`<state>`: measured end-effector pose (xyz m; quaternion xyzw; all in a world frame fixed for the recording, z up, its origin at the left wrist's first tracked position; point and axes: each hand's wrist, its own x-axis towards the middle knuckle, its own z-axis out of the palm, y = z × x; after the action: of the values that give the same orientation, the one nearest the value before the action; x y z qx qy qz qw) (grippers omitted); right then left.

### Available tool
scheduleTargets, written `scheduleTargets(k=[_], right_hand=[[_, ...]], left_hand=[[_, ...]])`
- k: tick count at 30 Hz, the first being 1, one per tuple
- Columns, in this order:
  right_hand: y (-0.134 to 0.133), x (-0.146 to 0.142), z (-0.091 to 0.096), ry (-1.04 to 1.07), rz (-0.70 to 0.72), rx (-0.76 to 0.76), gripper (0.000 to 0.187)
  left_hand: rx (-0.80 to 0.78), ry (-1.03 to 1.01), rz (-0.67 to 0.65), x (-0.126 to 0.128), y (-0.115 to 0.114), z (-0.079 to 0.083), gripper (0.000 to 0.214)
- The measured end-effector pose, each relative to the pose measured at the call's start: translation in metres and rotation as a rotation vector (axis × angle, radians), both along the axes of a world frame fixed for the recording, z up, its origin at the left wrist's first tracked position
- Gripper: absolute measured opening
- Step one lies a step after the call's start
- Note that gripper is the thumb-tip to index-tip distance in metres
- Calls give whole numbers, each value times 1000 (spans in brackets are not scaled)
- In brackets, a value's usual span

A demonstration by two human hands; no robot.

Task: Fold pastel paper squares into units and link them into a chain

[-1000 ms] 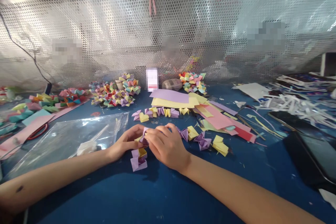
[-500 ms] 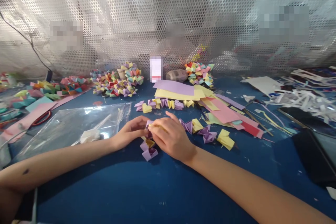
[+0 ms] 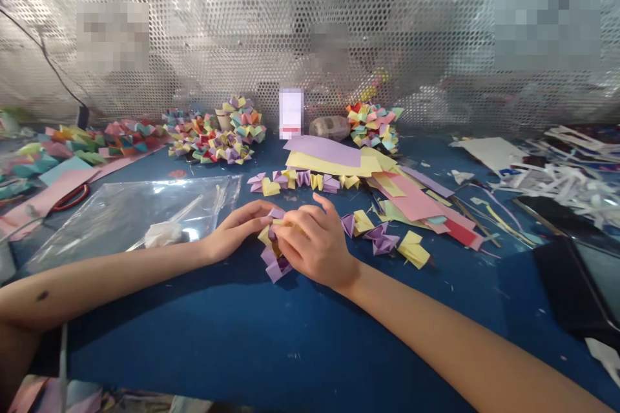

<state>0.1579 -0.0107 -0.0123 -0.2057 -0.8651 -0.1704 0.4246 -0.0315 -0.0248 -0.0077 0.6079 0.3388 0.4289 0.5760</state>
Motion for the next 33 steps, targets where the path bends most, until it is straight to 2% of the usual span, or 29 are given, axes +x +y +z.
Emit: scheduleTargets(k=[4, 10, 15, 19, 23, 28, 33], right_hand=[[-1, -1, 0, 14, -24, 45, 10], [-2, -1, 1, 66, -30, 19, 14], [-1, -2, 0, 134, -41, -52, 15], [1, -1, -1, 179, 17, -124, 18], [4, -1, -2, 235, 78, -236, 26], [6, -2, -4, 205, 73, -309, 27], [7, -2, -6, 103, 122, -334, 25]], left_hand=[[51, 8, -17, 0, 0, 0, 23], [122, -11, -63, -1, -1, -2, 24], [231, 156, -58, -4, -3, -5, 36], [307, 225, -76, -4, -4, -4, 36], [287, 235, -90, -4, -4, -4, 34], [213, 193, -142, -4, -2, -3, 28], [168, 228, -66, -2, -4, -2, 20]])
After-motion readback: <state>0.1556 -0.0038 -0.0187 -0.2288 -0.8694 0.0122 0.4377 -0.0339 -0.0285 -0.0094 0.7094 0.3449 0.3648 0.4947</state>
